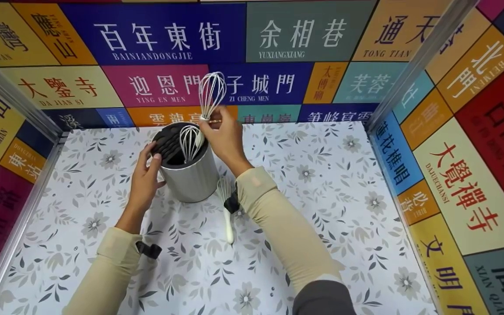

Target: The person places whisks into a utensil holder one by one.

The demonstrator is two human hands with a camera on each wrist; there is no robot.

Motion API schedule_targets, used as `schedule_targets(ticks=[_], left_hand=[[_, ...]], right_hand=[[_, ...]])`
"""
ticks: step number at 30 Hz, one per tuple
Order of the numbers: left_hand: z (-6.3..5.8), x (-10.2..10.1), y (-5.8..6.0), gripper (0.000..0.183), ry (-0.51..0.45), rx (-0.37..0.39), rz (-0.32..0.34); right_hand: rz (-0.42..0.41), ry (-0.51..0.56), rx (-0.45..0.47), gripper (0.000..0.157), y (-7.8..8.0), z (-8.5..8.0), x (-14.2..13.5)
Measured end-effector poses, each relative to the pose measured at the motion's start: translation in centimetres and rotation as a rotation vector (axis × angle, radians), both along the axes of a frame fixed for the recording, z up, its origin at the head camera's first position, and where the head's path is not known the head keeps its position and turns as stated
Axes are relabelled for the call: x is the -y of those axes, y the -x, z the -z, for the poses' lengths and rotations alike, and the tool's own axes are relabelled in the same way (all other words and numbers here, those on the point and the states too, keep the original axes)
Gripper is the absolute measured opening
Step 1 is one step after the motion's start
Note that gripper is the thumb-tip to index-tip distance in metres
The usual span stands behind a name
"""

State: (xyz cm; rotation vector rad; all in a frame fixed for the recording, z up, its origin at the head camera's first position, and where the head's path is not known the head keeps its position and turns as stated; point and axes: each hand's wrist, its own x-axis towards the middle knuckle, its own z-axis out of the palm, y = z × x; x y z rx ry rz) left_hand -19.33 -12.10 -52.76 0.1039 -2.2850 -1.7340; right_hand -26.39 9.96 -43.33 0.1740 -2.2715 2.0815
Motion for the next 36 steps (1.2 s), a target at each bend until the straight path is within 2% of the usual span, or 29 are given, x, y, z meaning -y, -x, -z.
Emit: schedule_targets(ticks=[5,28,36], left_hand=[[0.0,0.0,-0.1,0.046,-0.004,-0.01,0.007],[0.0,-0.1,0.0,0.045,-0.02,-0.003,0.001],[0.0,-0.1,0.0,0.046,-0.005,-0.005,-0.004]], right_hand=[[0.002,-0.03,-0.006,0.027,-0.1,0.3,0.2],[0.005,0.009,0.062,0.039,-0.4,1.3,0.1],[-0.011,0.003,0.055,0.042,-0.5,1.3,-0.1]])
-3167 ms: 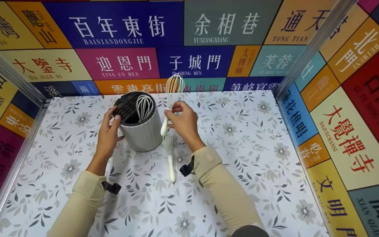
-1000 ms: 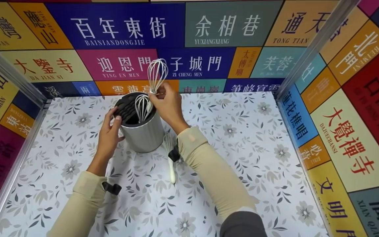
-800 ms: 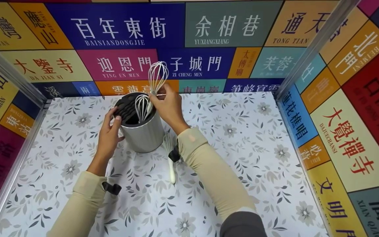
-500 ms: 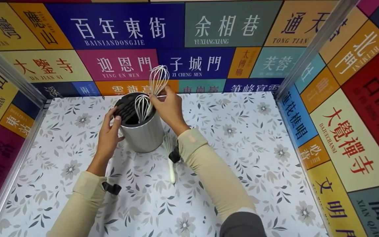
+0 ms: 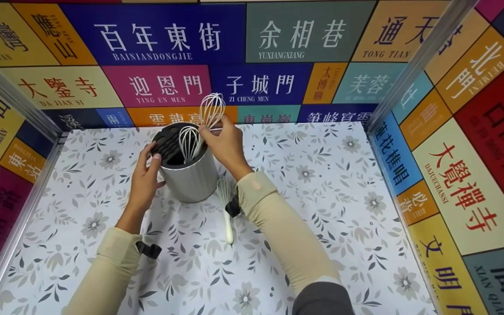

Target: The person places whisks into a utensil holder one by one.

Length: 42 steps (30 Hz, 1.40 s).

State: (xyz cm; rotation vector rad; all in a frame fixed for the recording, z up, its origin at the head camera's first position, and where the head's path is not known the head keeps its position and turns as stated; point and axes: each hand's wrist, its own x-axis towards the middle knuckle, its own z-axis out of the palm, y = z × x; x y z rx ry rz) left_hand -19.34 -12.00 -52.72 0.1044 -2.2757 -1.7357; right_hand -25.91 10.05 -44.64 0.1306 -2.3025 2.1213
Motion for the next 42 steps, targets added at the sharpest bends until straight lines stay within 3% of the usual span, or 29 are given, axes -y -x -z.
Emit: schedule_targets(ticks=[8,33,42], left_hand=[[0.01,0.0,-0.03,0.047,-0.007,0.005,0.0],[0.15,0.01,-0.06,0.046,0.001,0.007,0.008],[0.19,0.0,-0.02,0.046,-0.004,0.001,0.007]], right_hand=[[-0.006,-0.009,0.014,0.053,-0.06,0.04,-0.02],[-0.013,0.009,0.003,0.049,-0.21,0.15,-0.3],[-0.007,-0.039,-0.006,0.047,-0.5,0.59,-0.43]])
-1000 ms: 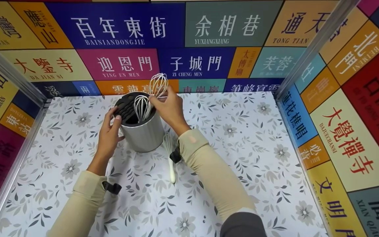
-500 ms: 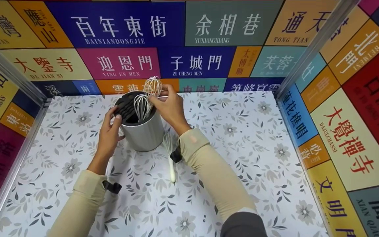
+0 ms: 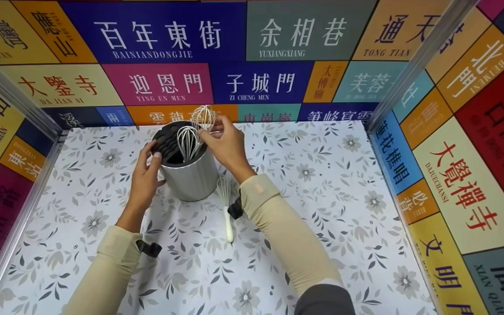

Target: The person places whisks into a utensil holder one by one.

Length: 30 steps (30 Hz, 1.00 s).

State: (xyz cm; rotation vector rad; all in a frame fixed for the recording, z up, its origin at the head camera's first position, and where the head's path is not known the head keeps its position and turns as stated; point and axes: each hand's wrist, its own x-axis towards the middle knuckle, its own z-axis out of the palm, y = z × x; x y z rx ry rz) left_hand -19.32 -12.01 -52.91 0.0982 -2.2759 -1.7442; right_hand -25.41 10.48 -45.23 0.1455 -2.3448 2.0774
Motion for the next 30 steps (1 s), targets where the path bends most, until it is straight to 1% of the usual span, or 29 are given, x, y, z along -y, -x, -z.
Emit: schedule_targets(ticks=[5,11,13,15,20,23,27,30], left_hand=[[0.0,0.0,0.0,0.045,0.0,-0.003,-0.005],[-0.1,0.0,0.0,0.046,-0.012,-0.007,0.001],[-0.1,0.0,0.0,0.046,-0.008,-0.002,0.0],[-0.1,0.0,0.0,0.046,0.0,0.001,-0.003],[-0.1,-0.1,0.0,0.046,0.009,0.004,-0.007],[-0.1,-0.1,0.0,0.046,-0.003,-0.004,-0.004],[0.0,-0.1,0.0,0.046,-0.012,-0.012,-0.006],[0.0,-0.1,0.0,0.045,-0.009,-0.014,-0.008]], right_hand=[[0.0,-0.049,-0.002,0.042,-0.3,-0.2,-0.1],[0.0,-0.23,-0.05,0.044,-0.8,0.0,-0.6],[0.001,-0.266,-0.056,0.046,-0.9,0.2,-0.9],[-0.012,-0.247,-0.047,0.048,-1.0,0.6,-1.2],[-0.041,-0.106,0.025,0.043,-1.6,1.8,-1.8],[-0.036,-0.045,0.066,0.041,-1.9,2.5,-2.3],[-0.026,-0.013,0.096,0.039,-2.3,3.4,-3.0],[-0.024,-0.026,0.115,0.037,-2.5,4.0,-3.7]])
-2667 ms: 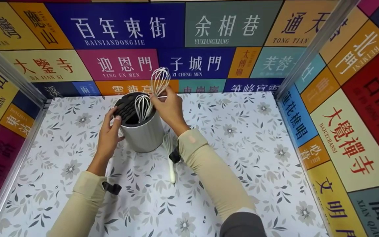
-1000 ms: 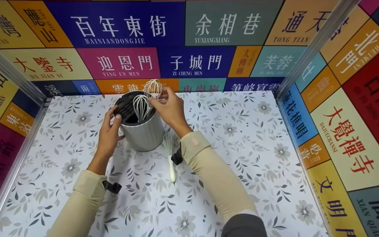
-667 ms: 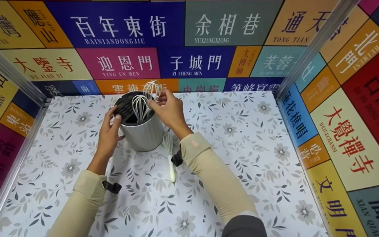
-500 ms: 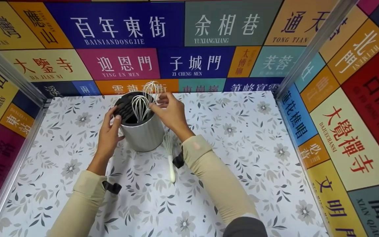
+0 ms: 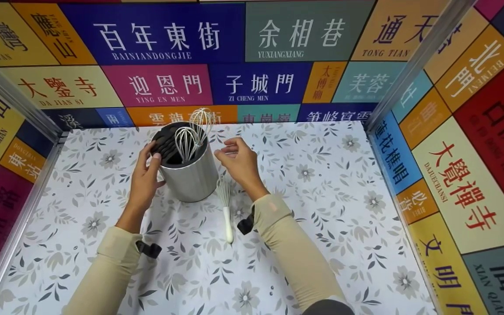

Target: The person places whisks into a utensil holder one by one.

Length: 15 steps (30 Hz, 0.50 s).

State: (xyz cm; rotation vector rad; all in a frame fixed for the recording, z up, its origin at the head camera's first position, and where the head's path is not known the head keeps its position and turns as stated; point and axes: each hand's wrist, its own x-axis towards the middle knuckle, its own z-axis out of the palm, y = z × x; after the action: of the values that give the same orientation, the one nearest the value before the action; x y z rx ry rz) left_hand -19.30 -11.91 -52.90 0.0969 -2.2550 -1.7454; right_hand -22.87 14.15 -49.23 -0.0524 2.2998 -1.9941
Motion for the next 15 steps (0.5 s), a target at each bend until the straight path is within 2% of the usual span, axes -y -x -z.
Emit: schedule_targets(ticks=[6,15], left_hand=[[0.0,0.1,0.0,0.046,0.004,0.01,0.005],[-0.2,0.0,-0.1,0.047,0.009,0.007,0.006]], right_hand=[[0.004,-0.044,0.063,0.038,-0.7,1.3,-1.2],[0.034,-0.106,0.149,0.038,-2.0,4.4,-1.5]])
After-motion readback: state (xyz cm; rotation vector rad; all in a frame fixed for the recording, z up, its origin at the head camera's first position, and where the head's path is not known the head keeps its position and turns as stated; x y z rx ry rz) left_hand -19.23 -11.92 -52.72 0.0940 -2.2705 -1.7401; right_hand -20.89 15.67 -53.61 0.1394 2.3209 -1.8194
